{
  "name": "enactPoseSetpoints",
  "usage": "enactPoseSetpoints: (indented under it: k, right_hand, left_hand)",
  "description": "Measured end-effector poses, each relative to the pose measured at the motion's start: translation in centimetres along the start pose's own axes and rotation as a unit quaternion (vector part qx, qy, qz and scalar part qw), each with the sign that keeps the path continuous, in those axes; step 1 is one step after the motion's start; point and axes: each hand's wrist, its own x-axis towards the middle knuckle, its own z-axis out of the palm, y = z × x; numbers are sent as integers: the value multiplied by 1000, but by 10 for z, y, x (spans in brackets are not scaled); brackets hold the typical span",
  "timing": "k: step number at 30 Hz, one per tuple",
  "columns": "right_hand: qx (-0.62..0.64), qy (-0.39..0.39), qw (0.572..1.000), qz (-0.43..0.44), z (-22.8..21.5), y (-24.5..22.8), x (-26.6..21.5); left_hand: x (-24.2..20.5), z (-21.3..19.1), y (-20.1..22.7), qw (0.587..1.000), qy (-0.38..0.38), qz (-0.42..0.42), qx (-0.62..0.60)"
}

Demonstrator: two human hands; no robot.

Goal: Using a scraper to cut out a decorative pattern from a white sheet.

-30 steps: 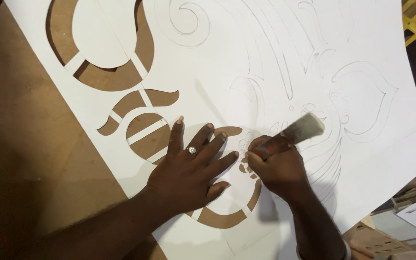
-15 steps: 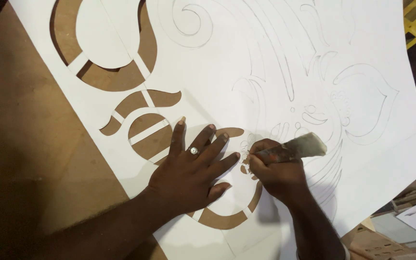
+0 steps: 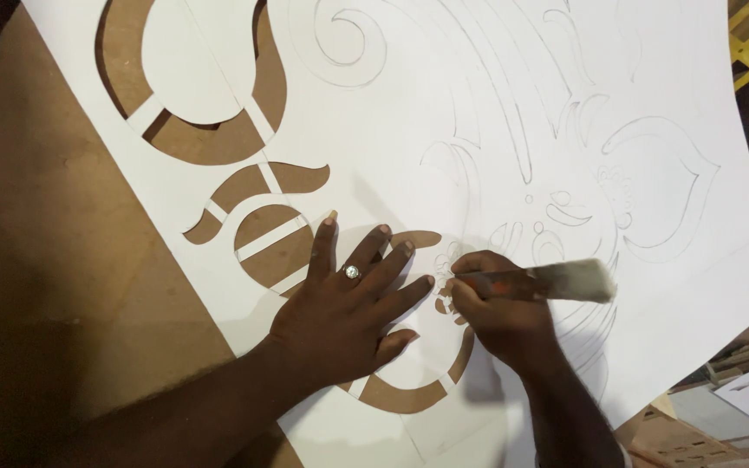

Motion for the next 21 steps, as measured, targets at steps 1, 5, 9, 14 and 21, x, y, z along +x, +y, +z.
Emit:
enactPoseSetpoints:
  k: [1,5,9,14,21]
  right_hand:
    - [8,7,1000,-8,0,2,0]
    - [-260,71,876,-401,-1,42,6]
    - [63,0,995,73,-1,-22,-1]
    - [1,9,1000,-12,1,-7,0]
    - [28,24,999,-22,4,-9,-4]
  left_hand:
    - [0,0,0,1000,1,1,4]
    - [1,-2,0,1000,0,0,4]
    - [2,-2,0,1000,-9,0,5]
    - [2,-1,0,1000,-14,-3,8]
    - [1,0,1,1000,-10,0,19]
